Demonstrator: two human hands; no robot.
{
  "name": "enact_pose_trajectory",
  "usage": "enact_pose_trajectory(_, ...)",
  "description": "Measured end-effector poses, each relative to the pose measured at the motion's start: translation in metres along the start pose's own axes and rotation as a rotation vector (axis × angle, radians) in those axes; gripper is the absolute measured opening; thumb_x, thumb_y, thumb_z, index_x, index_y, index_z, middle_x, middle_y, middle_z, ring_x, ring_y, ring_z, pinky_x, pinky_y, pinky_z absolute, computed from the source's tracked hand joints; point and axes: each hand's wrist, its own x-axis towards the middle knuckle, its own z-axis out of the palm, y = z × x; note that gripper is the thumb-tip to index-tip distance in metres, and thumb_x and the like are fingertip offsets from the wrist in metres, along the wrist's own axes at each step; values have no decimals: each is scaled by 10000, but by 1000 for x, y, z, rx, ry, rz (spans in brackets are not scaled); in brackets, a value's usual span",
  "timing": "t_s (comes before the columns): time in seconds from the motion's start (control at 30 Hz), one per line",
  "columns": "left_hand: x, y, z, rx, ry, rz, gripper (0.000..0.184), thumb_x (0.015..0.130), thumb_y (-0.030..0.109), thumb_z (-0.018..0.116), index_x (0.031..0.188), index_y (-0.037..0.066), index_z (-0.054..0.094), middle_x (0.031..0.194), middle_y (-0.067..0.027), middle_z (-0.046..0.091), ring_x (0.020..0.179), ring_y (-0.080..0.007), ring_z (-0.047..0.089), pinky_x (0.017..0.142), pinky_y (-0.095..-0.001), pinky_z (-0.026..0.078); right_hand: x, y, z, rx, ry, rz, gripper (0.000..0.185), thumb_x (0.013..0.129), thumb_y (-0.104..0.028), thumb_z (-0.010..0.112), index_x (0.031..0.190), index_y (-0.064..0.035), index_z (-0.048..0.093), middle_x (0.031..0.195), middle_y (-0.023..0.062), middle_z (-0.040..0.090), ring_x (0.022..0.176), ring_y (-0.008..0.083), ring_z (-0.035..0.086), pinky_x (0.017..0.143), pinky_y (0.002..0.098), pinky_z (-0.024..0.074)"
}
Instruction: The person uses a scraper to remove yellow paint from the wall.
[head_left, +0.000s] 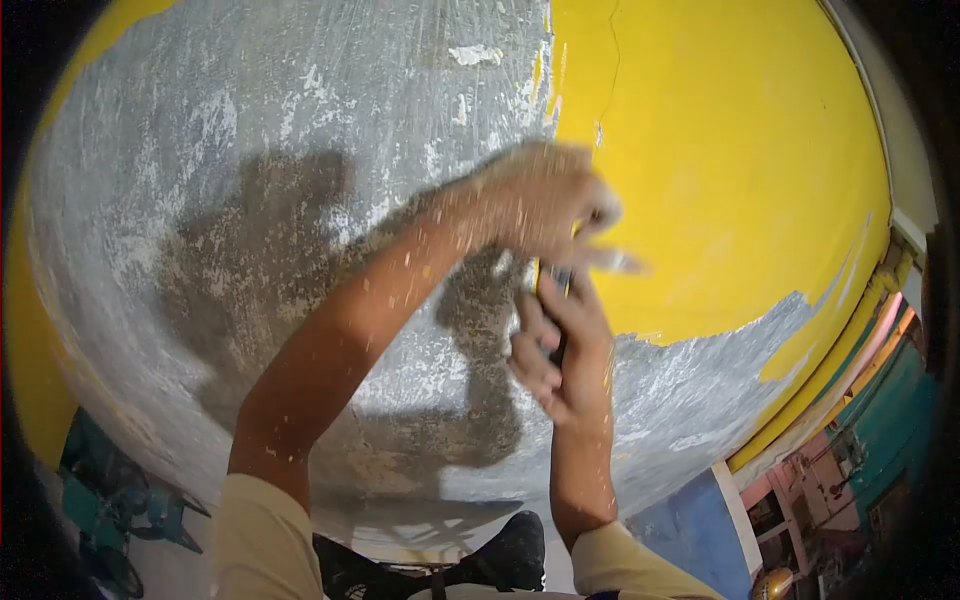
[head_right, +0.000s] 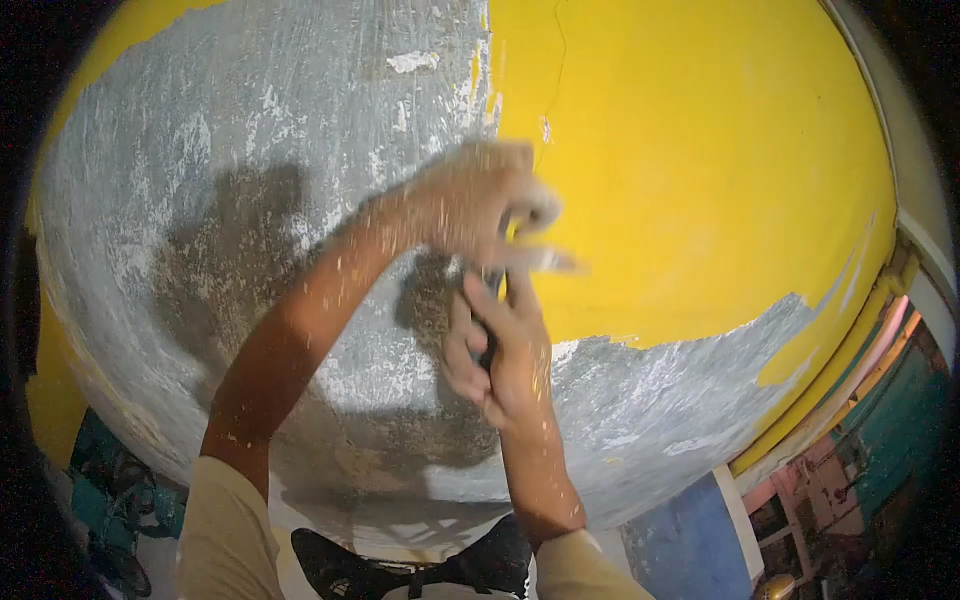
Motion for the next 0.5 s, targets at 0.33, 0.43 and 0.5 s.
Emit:
enact_pose_trajectory(0.33, -174, -12, 17, -121, 189, -85, 355, 784, 389, 823, 927, 86, 704, 936, -71, 666, 900, -251, 626, 866, -423, 507, -96, 89, -145, -380, 88, 251, 249, 1013, -109, 611, 1251, -44, 580, 600, -32, 453, 443, 59, 363, 404, 257, 251)
enact_pose_trajectory(0.43, -183, 0, 13, -153, 234, 4, 325, 733, 367, 867, 854, 109, 711, 853, -45, 684, 859, -218, 640, 832, -406, 510, -92, 66, -151, -469, 90, 220, 239, 1021, -107, 597, 1246, -26, 602, 579, -19, 464, 434, 59, 378, 398, 247, 268)
enact_pose_trajectory(0.5, -188, -4, 15, -137, 321, -35, 303, 702, 334, 888, 816, 122, 703, 792, -28, 682, 804, -198, 645, 796, -401, 515, -78, 47, -143, -537, 80, 105, 243, 1025, -112, 589, 1251, -25, 607, 578, -10, 482, 435, 60, 398, 401, 238, 281)
